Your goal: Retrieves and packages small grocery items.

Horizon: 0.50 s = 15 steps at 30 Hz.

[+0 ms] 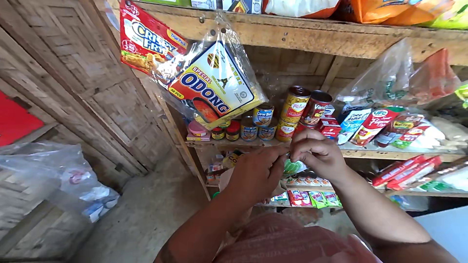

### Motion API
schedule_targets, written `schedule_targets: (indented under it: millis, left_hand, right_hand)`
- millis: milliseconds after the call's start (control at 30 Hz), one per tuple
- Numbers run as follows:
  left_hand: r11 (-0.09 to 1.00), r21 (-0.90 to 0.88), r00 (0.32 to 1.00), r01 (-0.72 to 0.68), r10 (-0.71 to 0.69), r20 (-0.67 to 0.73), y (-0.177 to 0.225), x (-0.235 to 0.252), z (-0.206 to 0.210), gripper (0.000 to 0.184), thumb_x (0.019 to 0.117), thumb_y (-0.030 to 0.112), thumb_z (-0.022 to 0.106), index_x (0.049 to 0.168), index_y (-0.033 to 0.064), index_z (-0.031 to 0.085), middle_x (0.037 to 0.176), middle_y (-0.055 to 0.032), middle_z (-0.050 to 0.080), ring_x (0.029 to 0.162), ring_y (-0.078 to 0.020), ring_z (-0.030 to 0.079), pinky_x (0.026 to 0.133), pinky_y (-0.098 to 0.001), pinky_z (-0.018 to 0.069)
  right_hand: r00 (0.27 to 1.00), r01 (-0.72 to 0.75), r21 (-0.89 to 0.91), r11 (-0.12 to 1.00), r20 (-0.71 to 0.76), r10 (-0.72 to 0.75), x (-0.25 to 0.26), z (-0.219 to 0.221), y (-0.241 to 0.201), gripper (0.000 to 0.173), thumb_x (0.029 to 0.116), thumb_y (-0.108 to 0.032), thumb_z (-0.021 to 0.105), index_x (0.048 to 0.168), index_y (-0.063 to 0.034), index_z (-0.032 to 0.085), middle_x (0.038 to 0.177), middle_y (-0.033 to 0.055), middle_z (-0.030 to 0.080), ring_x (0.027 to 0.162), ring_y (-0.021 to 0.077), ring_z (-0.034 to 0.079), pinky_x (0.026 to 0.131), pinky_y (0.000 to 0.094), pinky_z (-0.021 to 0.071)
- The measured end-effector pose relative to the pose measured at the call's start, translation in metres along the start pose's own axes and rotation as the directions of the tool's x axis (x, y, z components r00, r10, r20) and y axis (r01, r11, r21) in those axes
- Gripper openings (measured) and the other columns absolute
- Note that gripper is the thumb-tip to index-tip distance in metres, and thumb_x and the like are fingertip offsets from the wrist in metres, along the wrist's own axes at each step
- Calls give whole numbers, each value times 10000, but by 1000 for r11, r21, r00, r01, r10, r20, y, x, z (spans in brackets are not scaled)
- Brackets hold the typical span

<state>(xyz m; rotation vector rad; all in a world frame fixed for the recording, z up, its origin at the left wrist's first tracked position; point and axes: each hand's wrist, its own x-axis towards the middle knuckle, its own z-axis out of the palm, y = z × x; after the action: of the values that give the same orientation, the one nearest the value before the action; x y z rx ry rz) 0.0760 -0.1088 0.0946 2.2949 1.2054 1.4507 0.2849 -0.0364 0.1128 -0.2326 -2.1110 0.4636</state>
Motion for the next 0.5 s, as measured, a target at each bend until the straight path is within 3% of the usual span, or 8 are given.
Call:
schedule_targets:
  millis: [233,500]
  left_hand:
    - [1000,13,1000,12,-12,-8,2,1,2,240,1041,235,537,1089,122,742,871,24,712,714,-30,633,656,-218,545]
    - [996,78,999,-39,41,-28,4,1,5,230,1044,227,536,1077,119,735,881,8,720,737,-58,656,666,-241,557]
  right_hand:
    - [991,129,-130,983,-7,-131,-3,-1,4,178,1034,-253,623,928,-165,735,974,-38,635,1006,45,587,877,207,498]
    - [995,92,-149,985,-35,-98,-5,1,4,185,1035,-259,622,926,-145,719,1008,-26,652,978,37,621,845,195,541]
